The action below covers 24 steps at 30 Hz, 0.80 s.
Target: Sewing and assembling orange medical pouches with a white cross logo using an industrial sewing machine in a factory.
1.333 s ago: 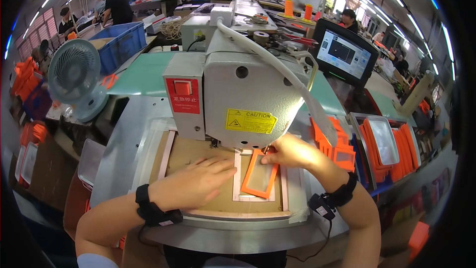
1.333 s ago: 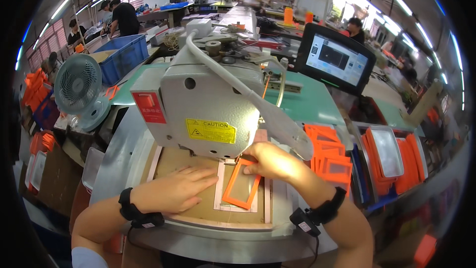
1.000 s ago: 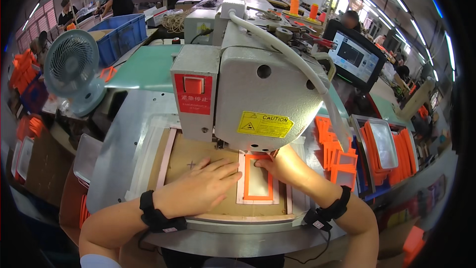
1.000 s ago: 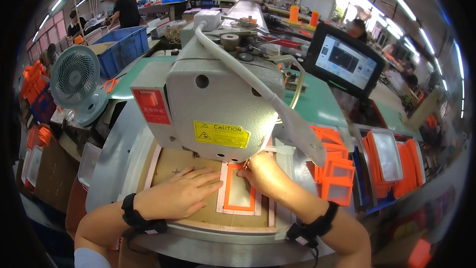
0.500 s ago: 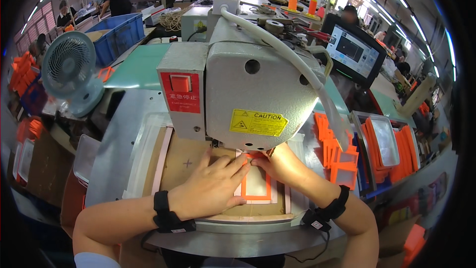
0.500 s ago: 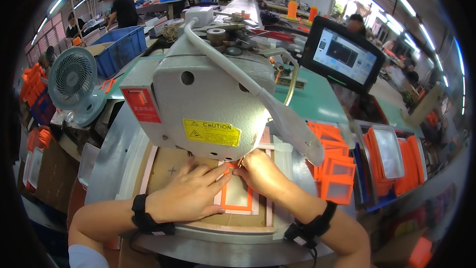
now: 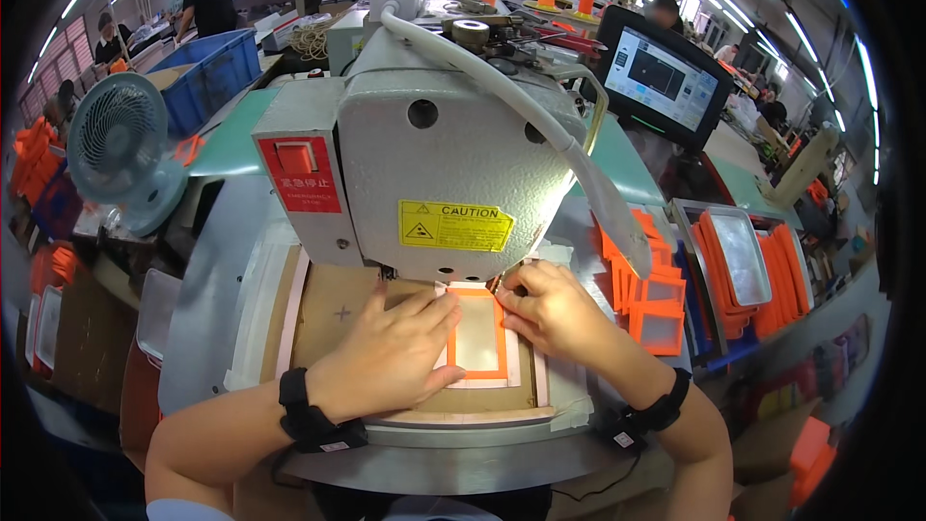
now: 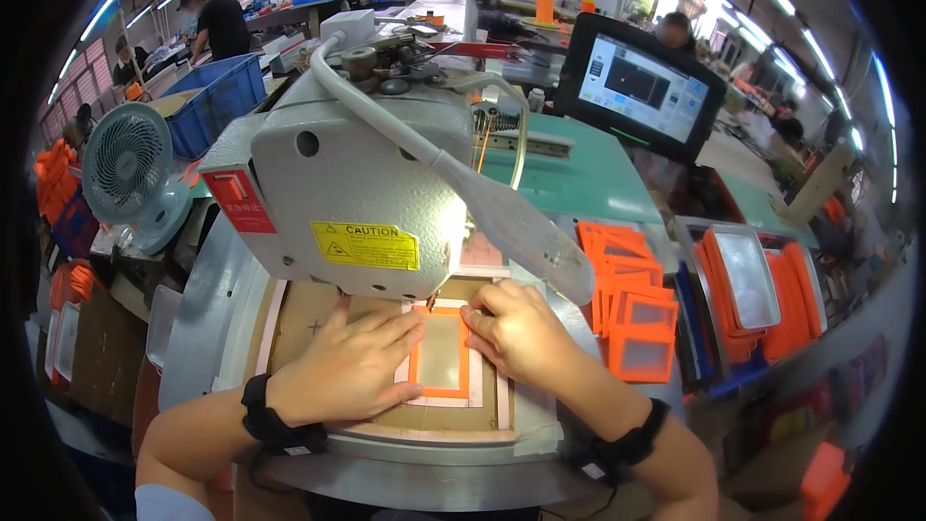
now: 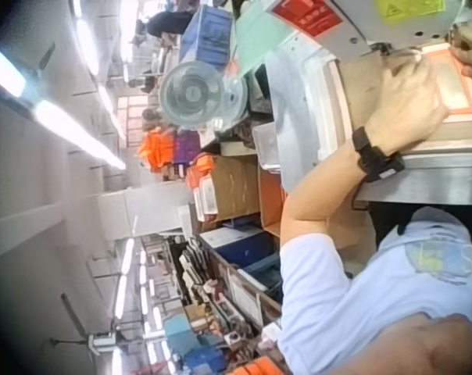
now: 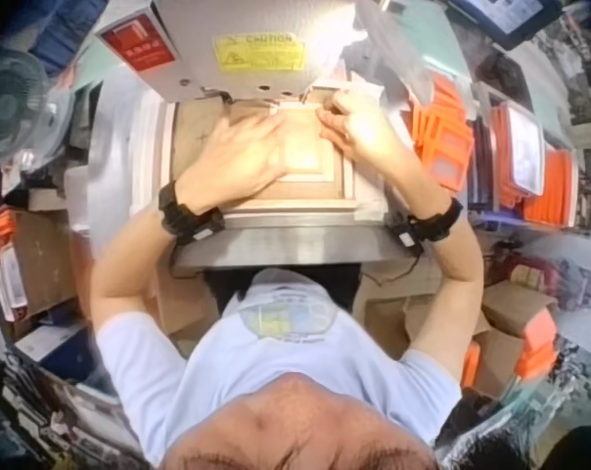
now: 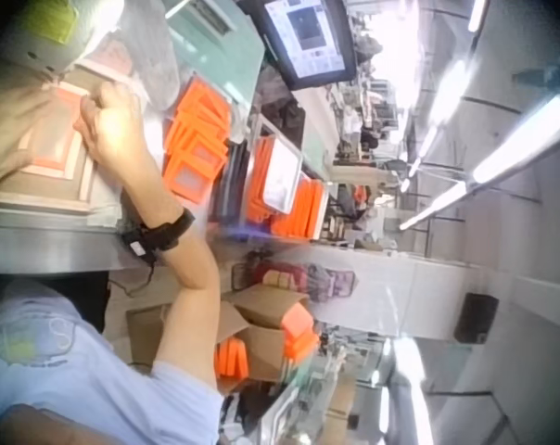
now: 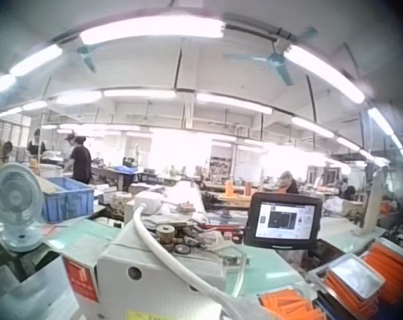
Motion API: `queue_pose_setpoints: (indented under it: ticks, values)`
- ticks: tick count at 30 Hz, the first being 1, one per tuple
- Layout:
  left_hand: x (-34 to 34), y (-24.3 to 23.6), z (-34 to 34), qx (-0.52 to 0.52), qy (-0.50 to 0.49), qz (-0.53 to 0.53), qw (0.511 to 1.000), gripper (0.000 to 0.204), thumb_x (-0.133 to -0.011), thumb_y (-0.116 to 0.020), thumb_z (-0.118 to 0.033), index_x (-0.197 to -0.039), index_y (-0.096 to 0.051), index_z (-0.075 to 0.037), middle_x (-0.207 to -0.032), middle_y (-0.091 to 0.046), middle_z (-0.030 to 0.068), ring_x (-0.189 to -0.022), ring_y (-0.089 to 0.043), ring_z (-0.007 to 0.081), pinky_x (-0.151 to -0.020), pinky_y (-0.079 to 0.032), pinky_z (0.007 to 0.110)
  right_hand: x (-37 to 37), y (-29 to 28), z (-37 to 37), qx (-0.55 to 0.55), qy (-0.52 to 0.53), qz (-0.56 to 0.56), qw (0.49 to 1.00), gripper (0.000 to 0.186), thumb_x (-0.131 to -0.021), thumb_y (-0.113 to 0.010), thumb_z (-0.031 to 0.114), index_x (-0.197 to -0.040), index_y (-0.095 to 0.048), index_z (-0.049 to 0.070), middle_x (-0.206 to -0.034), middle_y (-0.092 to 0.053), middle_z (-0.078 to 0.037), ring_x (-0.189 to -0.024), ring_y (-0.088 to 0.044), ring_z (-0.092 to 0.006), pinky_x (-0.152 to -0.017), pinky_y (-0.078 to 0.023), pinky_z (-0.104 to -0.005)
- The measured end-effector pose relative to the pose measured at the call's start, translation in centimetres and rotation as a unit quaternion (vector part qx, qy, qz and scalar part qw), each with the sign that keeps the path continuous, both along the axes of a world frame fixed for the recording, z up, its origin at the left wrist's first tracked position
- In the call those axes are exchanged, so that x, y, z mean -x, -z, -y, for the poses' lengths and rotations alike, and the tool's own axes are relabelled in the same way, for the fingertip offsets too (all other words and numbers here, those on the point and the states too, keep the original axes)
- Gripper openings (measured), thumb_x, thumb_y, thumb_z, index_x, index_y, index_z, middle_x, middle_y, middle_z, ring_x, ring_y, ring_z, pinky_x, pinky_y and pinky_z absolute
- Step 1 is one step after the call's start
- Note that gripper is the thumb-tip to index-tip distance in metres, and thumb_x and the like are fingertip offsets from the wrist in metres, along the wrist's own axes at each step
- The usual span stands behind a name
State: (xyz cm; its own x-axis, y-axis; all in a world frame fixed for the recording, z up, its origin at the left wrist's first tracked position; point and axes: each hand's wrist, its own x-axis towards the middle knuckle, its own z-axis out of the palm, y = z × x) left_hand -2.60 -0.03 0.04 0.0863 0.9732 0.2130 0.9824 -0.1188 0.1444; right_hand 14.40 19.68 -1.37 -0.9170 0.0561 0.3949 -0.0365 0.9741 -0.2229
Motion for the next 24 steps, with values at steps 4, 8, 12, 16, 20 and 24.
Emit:
queue_pose_setpoints:
  ticks: [4, 8, 12, 16, 20, 24]
  values:
    - [-0.4, 0.1, -0.4, 0.013, 0.001, -0.009, 1.0, 0.06, -0.084, -0.071, -0.034, -0.13, -0.056, 0.001, -0.14, -0.052, 0.0126, -0.127, -0.049, 0.0254, -0.109, -0.03, 0.062, 0.2, -2.1, 1.1, -0.131, 0.009, 0.106, 0.986, 0.041, -0.08, -0.075, 0.028, -0.106, -0.069, -0.003, -0.103, -0.059, -0.007, -0.102, -0.055, -0.025, -0.091, -0.041, -0.0439]
    - [-0.1, 1.0, -0.2, 0.009, 0.0, 0.025, 1.0, 0.062, -0.083, -0.071, -0.033, -0.133, -0.054, 0.001, -0.142, -0.049, 0.0146, -0.131, -0.047, 0.0272, -0.112, -0.027, 0.06, -0.4, -2.7, 1.5, -0.092, 0.019, 0.176, 0.98, 0.063, -0.08, -0.075, 0.041, -0.12, -0.062, -0.007, -0.115, -0.057, -0.013, -0.114, -0.055, -0.0276, -0.108, -0.033, -0.0548]
    - [-0.3, 1.3, -0.2, 0.009, -0.004, 0.078, 0.997, 0.055, -0.085, -0.068, -0.029, -0.134, -0.056, -0.006, -0.143, -0.048, 0.0185, -0.131, -0.046, 0.0328, -0.111, -0.03, 0.059, -0.9, -2.9, 2.6, -0.051, 0.051, 0.222, 0.972, 0.086, -0.078, -0.075, 0.051, -0.133, -0.051, -0.01, -0.129, -0.051, -0.02, -0.125, -0.051, -0.0309, -0.114, -0.02, -0.0666]
    - [-0.8, 0.8, -0.2, -0.007, 0.026, 0.043, 0.999, 0.047, -0.086, -0.067, -0.024, -0.132, -0.06, -0.015, -0.14, -0.047, 0.0221, -0.13, -0.046, 0.0389, -0.108, -0.034, 0.057, -1.0, -3.3, 2.6, -0.043, 0.06, 0.246, 0.966, 0.087, -0.076, -0.077, 0.049, -0.134, -0.05, -0.011, -0.13, -0.051, -0.02, -0.125, -0.05, -0.0311, -0.113, -0.02, -0.069]
    - [-1.0, 0.8, -0.1, -0.034, 0.046, 0.032, 0.998, 0.042, -0.086, -0.066, -0.022, -0.128, -0.063, -0.017, -0.135, -0.051, 0.0224, -0.126, -0.048, 0.0393, -0.106, -0.035, 0.058, -0.2, -4.1, 3.6, -0.048, 0.092, 0.307, 0.946, 0.084, -0.076, -0.078, 0.046, -0.133, -0.05, -0.01, -0.131, -0.049, -0.019, -0.127, -0.05, -0.0311, -0.111, -0.019, -0.0731]
    - [-1.1, 1.1, -0.1, 0.011, 0.117, 0.024, 0.993, 0.04, -0.086, -0.065, -0.019, -0.126, -0.064, -0.019, -0.129, -0.055, 0.0183, -0.12, -0.051, 0.0364, -0.103, -0.037, 0.062, 0.6, -4.2, 4.6, -0.105, 0.118, 0.353, 0.922, 0.082, -0.077, -0.077, 0.043, -0.134, -0.049, -0.01, -0.133, -0.047, -0.02, -0.129, -0.047, -0.0314, -0.11, -0.018, -0.0749]
